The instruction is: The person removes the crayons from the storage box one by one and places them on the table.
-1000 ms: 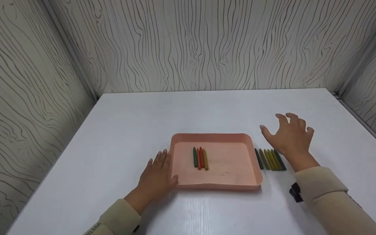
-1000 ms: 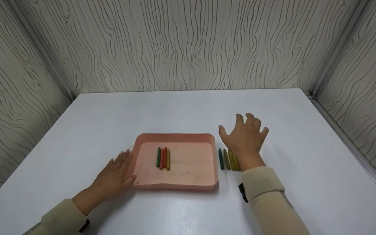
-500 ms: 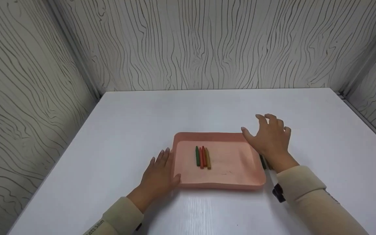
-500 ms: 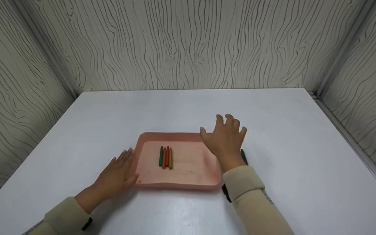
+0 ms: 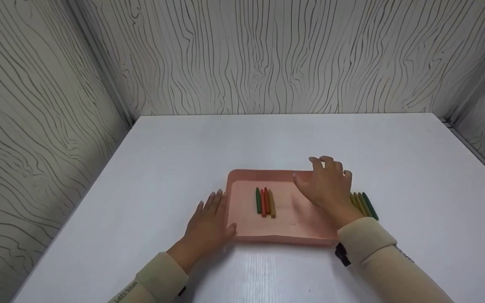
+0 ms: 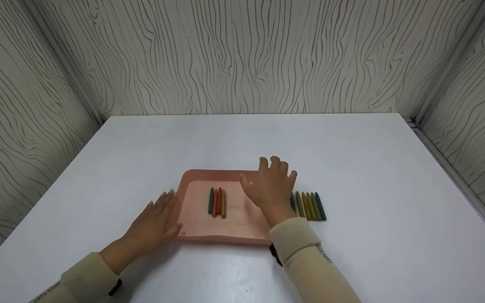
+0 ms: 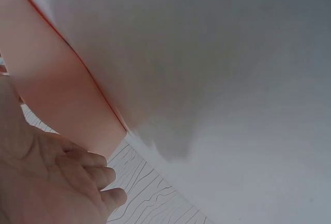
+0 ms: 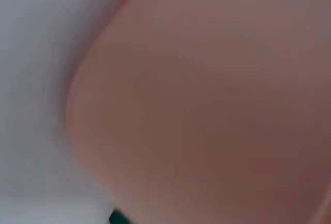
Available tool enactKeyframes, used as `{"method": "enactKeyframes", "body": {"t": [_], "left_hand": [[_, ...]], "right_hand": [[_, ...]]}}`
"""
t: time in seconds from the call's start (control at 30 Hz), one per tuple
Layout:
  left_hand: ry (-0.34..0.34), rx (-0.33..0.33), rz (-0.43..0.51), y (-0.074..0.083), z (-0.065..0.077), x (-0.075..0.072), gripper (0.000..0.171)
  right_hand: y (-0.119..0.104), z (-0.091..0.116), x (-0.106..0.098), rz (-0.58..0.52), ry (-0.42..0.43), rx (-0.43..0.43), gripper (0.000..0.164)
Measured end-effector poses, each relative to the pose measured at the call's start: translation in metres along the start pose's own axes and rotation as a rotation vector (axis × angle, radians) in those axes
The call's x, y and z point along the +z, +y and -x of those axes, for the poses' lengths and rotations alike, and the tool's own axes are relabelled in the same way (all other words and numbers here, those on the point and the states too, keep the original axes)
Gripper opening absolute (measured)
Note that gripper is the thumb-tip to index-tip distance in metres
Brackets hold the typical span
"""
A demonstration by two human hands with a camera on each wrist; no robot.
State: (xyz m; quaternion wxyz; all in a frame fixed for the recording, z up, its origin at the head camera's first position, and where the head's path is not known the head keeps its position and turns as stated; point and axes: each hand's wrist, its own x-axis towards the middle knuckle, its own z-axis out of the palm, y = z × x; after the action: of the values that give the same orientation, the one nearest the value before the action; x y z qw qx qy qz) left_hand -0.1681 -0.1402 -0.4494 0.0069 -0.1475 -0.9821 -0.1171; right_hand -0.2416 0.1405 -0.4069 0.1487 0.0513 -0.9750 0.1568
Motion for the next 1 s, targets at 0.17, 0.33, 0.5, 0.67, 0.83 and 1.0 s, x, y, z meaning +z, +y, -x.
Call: {"method": "enactKeyframes", "body": {"t": [0.17, 0.33, 0.5, 0.67, 0.83, 1.0], "left_hand": [[-0.008, -0.006, -0.001, 0.000, 0.001, 0.000, 0.074], [-0.007, -0.004, 0.011, 0.001, 0.003, -0.001, 0.075], [-0.019, 0.004, 0.002, 0.002, 0.003, -0.002, 0.074], [-0.017, 0.002, -0.011, 0.002, 0.002, -0.002, 0.074], [-0.016, -0.003, 0.004, 0.001, 0.002, -0.002, 0.075], [-0.017, -0.009, 0.012, 0.002, 0.002, -0.002, 0.075]], "right_hand": [[-0.010, 0.002, 0.010, 0.008, -0.024, -0.025, 0.068], [-0.018, 0.005, 0.017, 0.012, -0.050, -0.070, 0.065], [-0.025, 0.007, 0.022, 0.044, -0.103, -0.099, 0.065], [-0.031, 0.008, 0.029, 0.017, -0.152, -0.065, 0.067], [-0.036, 0.009, 0.036, 0.023, -0.179, -0.068, 0.065], [-0.039, 0.013, 0.041, 0.009, -0.197, -0.077, 0.055]]}}
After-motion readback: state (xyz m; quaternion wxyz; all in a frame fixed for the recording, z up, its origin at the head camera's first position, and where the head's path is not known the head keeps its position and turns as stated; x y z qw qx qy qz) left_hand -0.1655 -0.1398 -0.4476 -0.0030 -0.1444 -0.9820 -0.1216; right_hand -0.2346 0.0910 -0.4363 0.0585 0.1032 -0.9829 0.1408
